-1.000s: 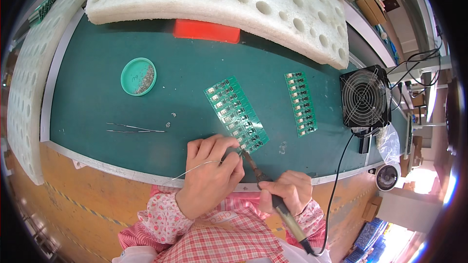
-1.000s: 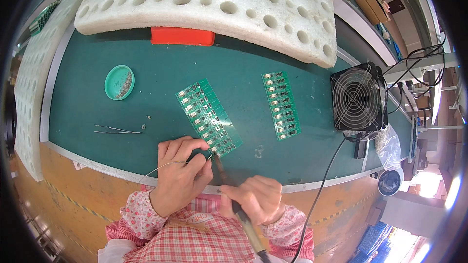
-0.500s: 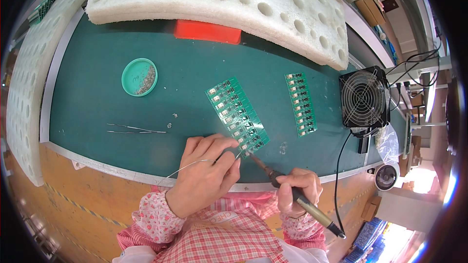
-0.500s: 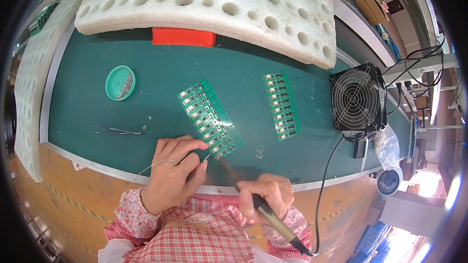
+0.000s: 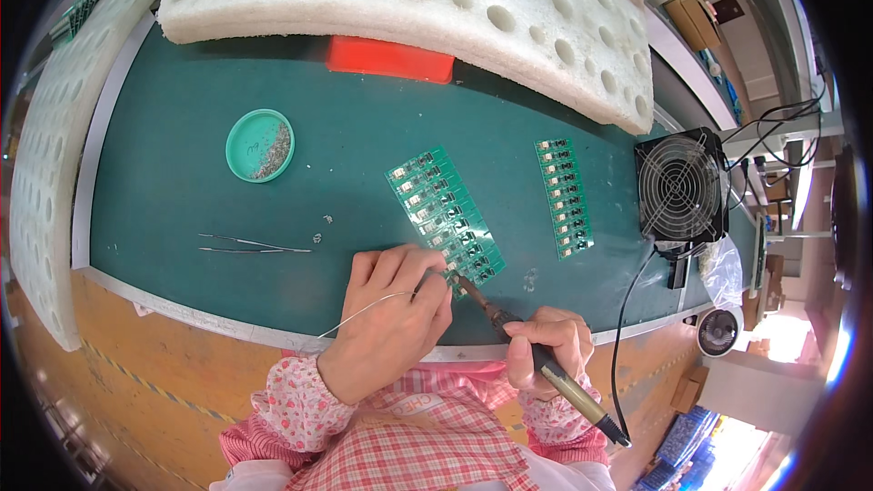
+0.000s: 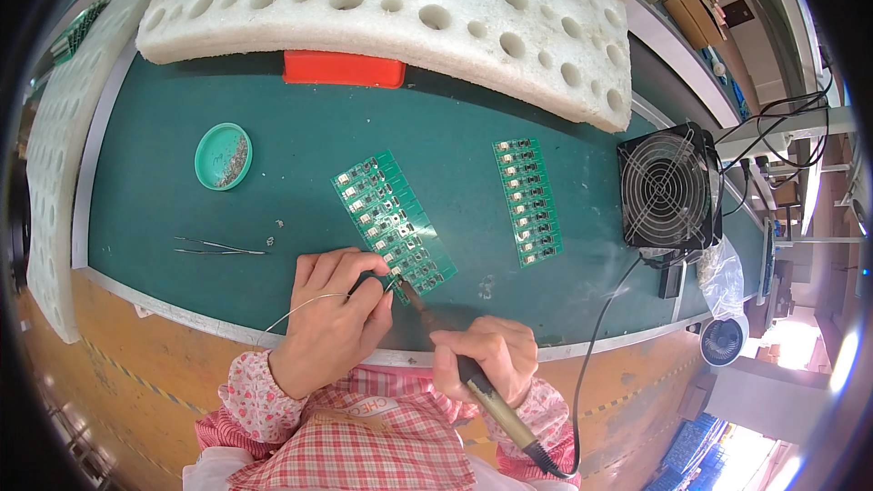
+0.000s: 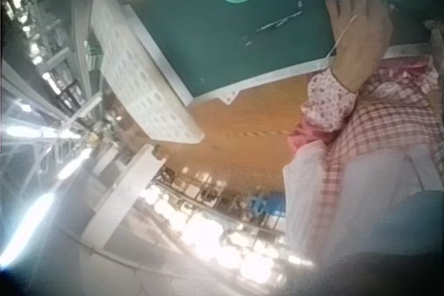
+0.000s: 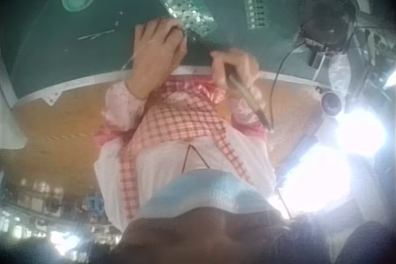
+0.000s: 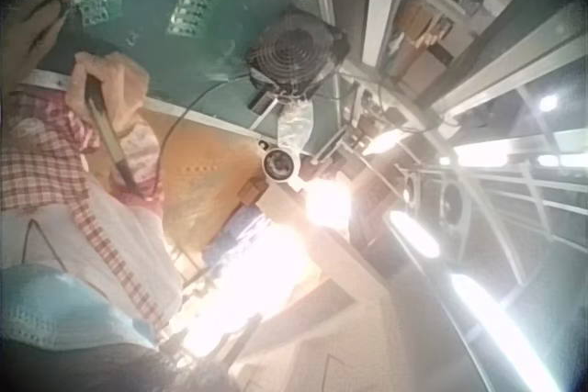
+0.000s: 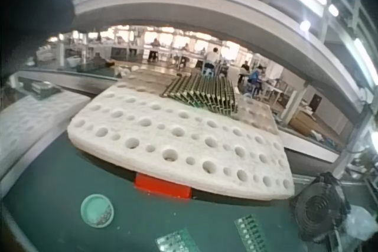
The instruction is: The person solders electronic components onto circuit board strips using a soldering iron and solder wire.
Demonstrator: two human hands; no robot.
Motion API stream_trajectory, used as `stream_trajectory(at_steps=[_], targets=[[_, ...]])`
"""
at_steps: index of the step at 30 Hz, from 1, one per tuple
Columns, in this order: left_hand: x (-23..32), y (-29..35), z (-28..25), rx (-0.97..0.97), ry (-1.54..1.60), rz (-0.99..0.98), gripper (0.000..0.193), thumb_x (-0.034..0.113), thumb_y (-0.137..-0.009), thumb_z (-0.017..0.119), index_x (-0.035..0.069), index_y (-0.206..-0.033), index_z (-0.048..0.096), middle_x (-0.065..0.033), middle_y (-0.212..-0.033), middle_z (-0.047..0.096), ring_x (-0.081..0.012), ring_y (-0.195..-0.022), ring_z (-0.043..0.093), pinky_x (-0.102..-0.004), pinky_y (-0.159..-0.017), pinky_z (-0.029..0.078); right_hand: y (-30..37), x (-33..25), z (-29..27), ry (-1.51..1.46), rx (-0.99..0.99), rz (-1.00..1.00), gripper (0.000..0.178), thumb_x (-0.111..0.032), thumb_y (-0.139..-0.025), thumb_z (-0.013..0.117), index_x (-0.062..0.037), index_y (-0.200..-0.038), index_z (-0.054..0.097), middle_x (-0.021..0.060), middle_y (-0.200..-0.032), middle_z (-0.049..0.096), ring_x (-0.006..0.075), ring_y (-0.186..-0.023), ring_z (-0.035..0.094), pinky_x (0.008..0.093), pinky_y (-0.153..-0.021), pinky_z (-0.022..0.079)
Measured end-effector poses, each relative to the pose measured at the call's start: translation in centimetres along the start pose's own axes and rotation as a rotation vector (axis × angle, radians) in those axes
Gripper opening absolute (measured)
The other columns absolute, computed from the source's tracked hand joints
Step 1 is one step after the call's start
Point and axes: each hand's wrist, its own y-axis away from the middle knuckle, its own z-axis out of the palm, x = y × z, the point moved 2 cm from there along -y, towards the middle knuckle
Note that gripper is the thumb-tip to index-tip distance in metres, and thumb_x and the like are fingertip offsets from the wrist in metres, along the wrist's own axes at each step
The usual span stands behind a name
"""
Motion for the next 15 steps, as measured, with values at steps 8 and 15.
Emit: stream_trajectory(at_steps=[8,15], targets=[[-0.1,0.1,0.2,0.005,-0.011,0.004,0.02,0.006,-0.071,0.075,0.007,-0.082,0.059,-0.0029,-0.107,0.061,-0.0257,-0.102,0.06,-0.042,-0.086,0.042,-0.3,-0.3,0.2,0.017,-0.033,-0.022,0.023,0.003,-0.072,0.071,-0.0026,-0.093,0.064,0.0,-0.056,0.052,0.016,-0.042,0.052,0.029,-0.041,0.041],[-0.1,0.1,0.2,0.034,0.003,0.017,0.022,0.004,-0.069,0.076,0.007,-0.081,0.057,-0.0033,-0.106,0.062,-0.0259,-0.1,0.061,-0.0418,-0.085,0.042,0.0,-1.6,1.0,0.191,-0.107,-0.184,0.019,0.0,-0.074,0.071,-0.001,-0.092,0.064,-0.0017,-0.054,0.049,0.0148,-0.041,0.046,0.0275,-0.04,0.036]])
